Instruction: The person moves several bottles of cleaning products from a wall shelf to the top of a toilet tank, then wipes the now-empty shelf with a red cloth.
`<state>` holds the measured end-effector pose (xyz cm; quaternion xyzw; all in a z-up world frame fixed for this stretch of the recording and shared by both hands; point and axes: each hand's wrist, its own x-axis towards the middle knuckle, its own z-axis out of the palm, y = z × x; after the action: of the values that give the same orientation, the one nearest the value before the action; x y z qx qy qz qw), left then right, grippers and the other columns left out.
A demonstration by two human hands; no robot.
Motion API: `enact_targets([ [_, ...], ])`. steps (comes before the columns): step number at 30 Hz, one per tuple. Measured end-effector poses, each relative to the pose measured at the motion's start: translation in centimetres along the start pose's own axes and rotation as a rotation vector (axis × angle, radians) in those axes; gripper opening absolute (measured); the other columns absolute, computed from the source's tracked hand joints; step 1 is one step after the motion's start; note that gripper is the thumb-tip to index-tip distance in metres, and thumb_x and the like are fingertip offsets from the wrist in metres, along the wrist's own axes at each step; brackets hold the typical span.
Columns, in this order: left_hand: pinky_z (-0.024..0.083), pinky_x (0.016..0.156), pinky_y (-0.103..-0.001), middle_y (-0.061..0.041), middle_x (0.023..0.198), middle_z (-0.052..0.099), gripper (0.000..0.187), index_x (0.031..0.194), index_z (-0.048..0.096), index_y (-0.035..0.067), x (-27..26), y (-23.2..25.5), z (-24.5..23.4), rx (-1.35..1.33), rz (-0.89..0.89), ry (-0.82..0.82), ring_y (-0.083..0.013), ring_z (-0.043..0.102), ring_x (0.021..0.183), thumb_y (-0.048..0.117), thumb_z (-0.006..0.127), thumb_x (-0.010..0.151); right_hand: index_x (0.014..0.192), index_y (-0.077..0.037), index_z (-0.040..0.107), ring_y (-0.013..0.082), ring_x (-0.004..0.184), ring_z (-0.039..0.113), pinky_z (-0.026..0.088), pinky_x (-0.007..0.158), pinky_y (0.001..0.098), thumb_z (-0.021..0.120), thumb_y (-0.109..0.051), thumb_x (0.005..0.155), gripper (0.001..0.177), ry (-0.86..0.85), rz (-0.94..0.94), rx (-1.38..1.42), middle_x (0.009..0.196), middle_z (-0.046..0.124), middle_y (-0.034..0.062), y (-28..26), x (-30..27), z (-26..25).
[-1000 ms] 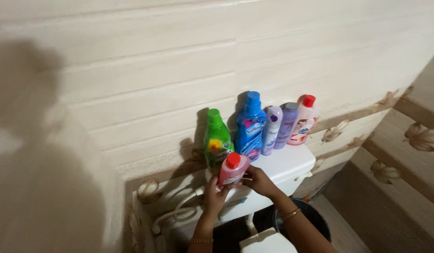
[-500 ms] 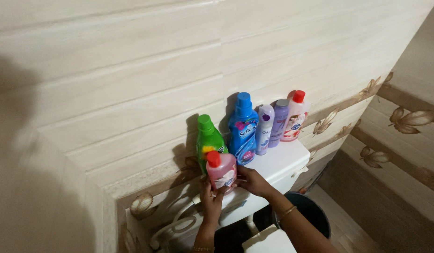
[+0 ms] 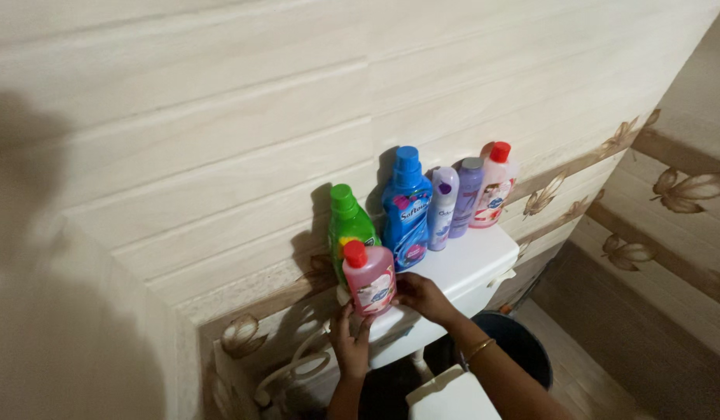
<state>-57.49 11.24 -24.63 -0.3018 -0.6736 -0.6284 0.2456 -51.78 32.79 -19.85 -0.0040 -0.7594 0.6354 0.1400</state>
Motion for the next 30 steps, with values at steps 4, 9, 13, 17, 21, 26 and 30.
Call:
enact_targets([
  [4, 0.051, 0.091, -0.041, -0.015, 0.11, 0.07, 0.048, 0.121, 0.069, 0.005, 0.0, -0.3, -1.0, 0.054, -0.099, -0.076, -0.0311, 0.066, 0.103, 0.018, 0.086, 0.079, 0.13, 0.001, 0.059, 0.0195, 0.109, 0.07, 0.057, 0.098, 0.0348, 0.077, 0.002, 0.085, 0.048, -0.017, 0.01, 0.043, 0.117, 0.072, 0.0105, 0.3, 0.3, -0.3],
  [9, 0.051, 0.094, -0.042, -0.015, 0.113, 0.072, 0.041, 0.114, 0.07, 0.003, 0.7, 0.4, -1.2, 0.047, -0.035, -0.054, -0.0316, 0.067, 0.106, 0.019, 0.086, 0.079, 0.129, 0.002, 0.06, 0.0197, 0.11, 0.069, 0.057, 0.098, 0.0345, 0.074, 0.005, 0.086, 0.045, 0.016, 0.04, 0.058, 0.117, 0.071, 0.0103, 0.6, 0.3, -0.2],
  [13, 0.051, 0.091, -0.041, -0.015, 0.111, 0.073, 0.039, 0.113, 0.073, 0.003, 1.5, 1.4, -1.4, 0.037, -0.123, -0.079, -0.0307, 0.068, 0.103, 0.018, 0.086, 0.079, 0.128, 0.002, 0.059, 0.0198, 0.111, 0.069, 0.057, 0.099, 0.0338, 0.069, 0.008, 0.086, 0.044, 0.038, 0.001, 0.046, 0.12, 0.07, 0.01, 1.0, 0.4, -0.2],
  [17, 0.053, 0.088, -0.039, -0.013, 0.108, 0.074, 0.039, 0.114, 0.075, 0.006, 2.1, 2.2, -1.6, 0.022, -0.21, -0.108, -0.0284, 0.069, 0.098, 0.02, 0.085, 0.08, 0.125, 0.003, 0.062, 0.0211, 0.108, 0.07, 0.058, 0.097, 0.0339, 0.069, 0.008, 0.089, 0.037, 0.079, 0.017, -0.018, 0.117, 0.071, 0.0124, 1.3, 0.6, -0.3],
  [21, 0.053, 0.088, -0.038, -0.012, 0.105, 0.075, 0.038, 0.112, 0.076, 0.006, 2.5, 2.7, -1.5, 0.071, -0.188, -0.099, -0.0269, 0.07, 0.097, 0.022, 0.085, 0.079, 0.125, 0.002, 0.062, 0.0197, 0.107, 0.07, 0.059, 0.097, 0.0334, 0.067, 0.008, 0.089, 0.037, 0.108, -0.002, -0.004, 0.118, 0.071, 0.0113, 1.0, 0.5, 0.1],
  [26, 0.053, 0.084, -0.038, -0.011, 0.105, 0.075, 0.038, 0.112, 0.076, 0.006, 2.7, 3.2, -1.7, 0.042, -0.21, -0.096, -0.0259, 0.069, 0.093, 0.022, 0.085, 0.079, 0.125, 0.003, 0.062, 0.0194, 0.109, 0.07, 0.058, 0.097, 0.0331, 0.066, 0.009, 0.089, 0.036, 0.102, -0.016, 0.01, 0.119, 0.071, 0.0116, 1.2, 0.7, 0.1],
  [30, 0.053, 0.083, -0.036, -0.01, 0.102, 0.074, 0.036, 0.111, 0.076, 0.007, 2.7, 3.5, -1.6, 0.09, -0.28, -0.106, -0.0239, 0.069, 0.092, 0.024, 0.085, 0.08, 0.123, 0.003, 0.063, 0.02, 0.109, 0.071, 0.059, 0.097, 0.0333, 0.068, 0.008, 0.089, 0.035, 0.121, -0.01, -0.034, 0.118, 0.072, 0.0124, 1.4, 0.8, 0.1],
])
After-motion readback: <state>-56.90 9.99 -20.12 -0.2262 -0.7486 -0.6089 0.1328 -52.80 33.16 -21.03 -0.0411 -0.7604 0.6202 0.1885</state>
